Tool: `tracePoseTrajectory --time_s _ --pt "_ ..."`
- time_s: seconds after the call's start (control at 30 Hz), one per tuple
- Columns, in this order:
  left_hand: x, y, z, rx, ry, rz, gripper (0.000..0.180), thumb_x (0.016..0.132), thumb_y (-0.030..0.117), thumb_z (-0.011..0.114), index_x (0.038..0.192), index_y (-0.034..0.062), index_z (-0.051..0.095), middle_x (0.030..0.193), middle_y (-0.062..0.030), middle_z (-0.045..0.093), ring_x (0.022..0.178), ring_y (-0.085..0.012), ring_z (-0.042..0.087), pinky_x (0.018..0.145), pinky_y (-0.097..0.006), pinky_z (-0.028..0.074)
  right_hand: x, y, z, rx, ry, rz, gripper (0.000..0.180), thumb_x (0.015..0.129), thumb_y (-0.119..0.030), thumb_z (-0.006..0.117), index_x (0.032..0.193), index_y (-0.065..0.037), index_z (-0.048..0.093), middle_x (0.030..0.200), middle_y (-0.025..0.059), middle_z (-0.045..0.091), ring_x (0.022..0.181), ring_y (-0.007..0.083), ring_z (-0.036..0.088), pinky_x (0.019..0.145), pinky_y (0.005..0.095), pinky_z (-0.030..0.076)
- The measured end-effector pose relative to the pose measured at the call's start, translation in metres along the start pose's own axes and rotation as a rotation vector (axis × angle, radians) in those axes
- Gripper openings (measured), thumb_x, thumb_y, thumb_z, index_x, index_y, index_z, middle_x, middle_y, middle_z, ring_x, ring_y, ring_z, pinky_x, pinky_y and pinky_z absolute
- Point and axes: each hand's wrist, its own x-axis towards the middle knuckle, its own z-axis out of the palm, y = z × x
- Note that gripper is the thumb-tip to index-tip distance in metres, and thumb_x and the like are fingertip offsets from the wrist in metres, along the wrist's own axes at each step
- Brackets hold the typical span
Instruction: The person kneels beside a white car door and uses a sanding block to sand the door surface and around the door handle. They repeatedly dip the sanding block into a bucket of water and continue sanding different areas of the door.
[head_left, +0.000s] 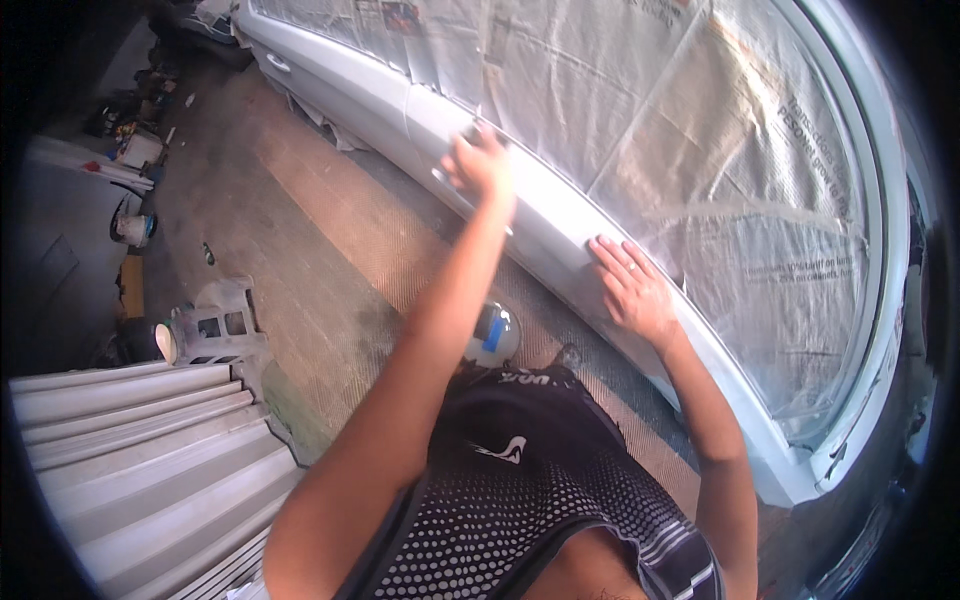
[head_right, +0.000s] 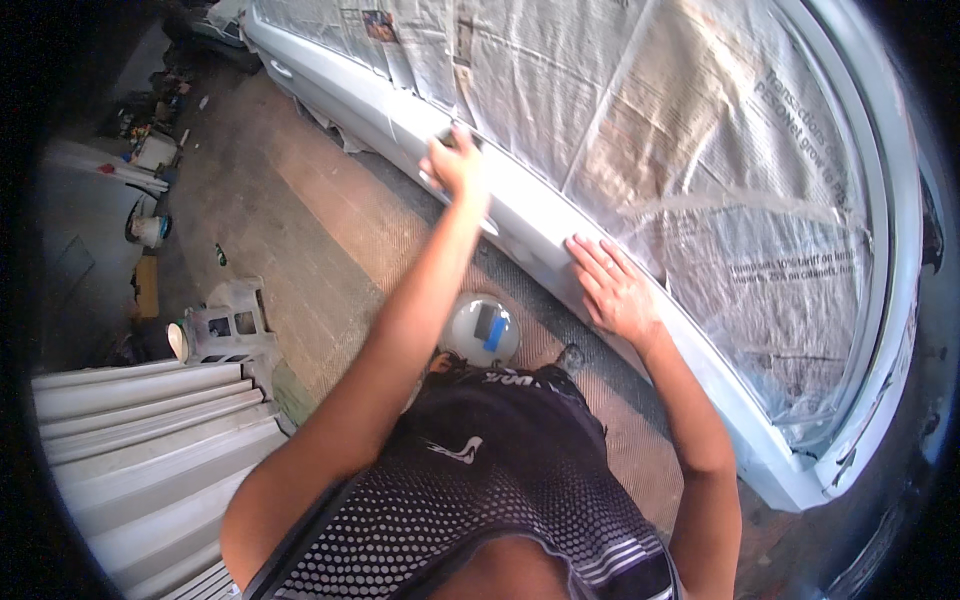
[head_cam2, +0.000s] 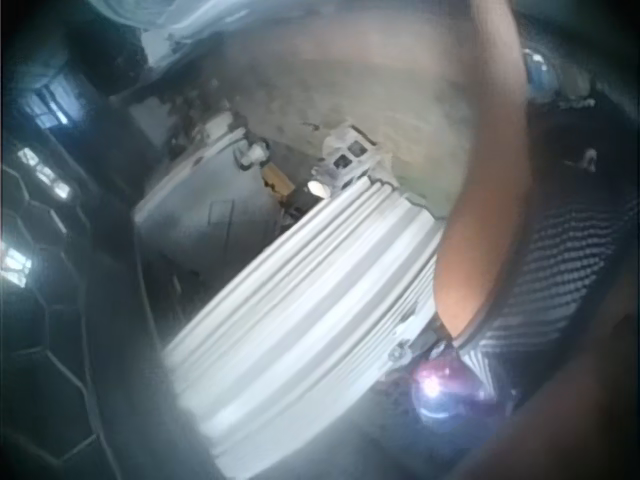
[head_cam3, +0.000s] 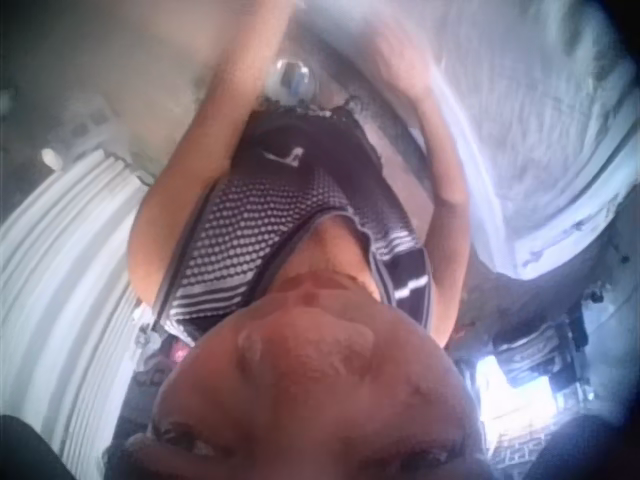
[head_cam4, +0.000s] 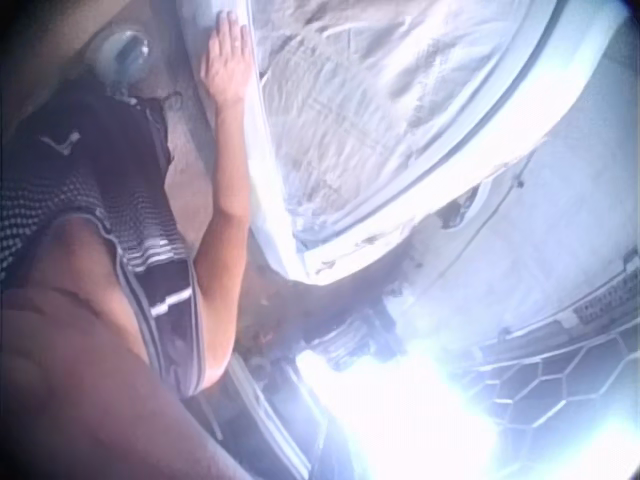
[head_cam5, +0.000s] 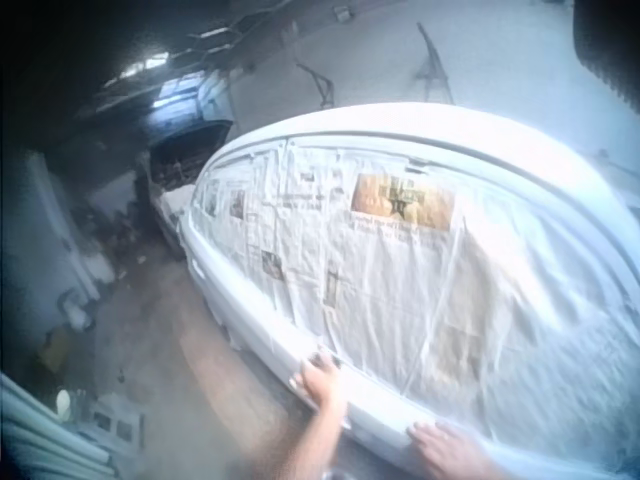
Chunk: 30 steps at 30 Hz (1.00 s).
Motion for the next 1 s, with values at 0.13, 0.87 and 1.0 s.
tracePoseTrajectory --time_s 0.13,0.87,1.0 --pt "0.004 -0.004 -0.008 -0.033 -0.093 0.069 0.047 0.094 0.048 0.069 0.117 0.0069 0.066 0.118 -0.0120 0.069 0.128 -0.0366 0.048 0.109 -0.063 0.026 -0.004 -0.002 -0.005 -0.009 -0.016 0.032 0.046 0.070 -0.010 0.076 0.114 -0.003 0.066 0.159 0.0107 0.047 0.151 0.0250 0.039 0.126 0.0452 0.031" --pt "0.019 0.014 -0.015 -0.103 -0.045 -0.067 0.039 0.103 0.035 0.059 0.118 -0.0005 0.060 0.122 -0.0278 0.053 0.125 -0.0401 0.051 0.109 -0.062 0.036 0.005 -0.007 -0.012 -0.018 -0.044 0.034 0.049 0.071 -0.010 0.072 0.119 -0.002 0.064 0.159 0.0107 0.047 0.150 0.0256 0.041 0.125 0.0459 0.032" --pt "-0.083 -0.002 -0.013 -0.024 -0.146 0.202 0.039 0.098 0.041 0.066 0.104 0.0032 0.061 0.112 -0.0206 0.060 0.118 -0.0390 0.048 0.104 -0.061 0.036 0.003 -0.005 -0.011 -0.025 -0.045 0.031 0.051 0.070 -0.010 0.073 0.119 -0.002 0.064 0.159 0.0110 0.046 0.150 0.0258 0.041 0.125 0.0457 0.032"
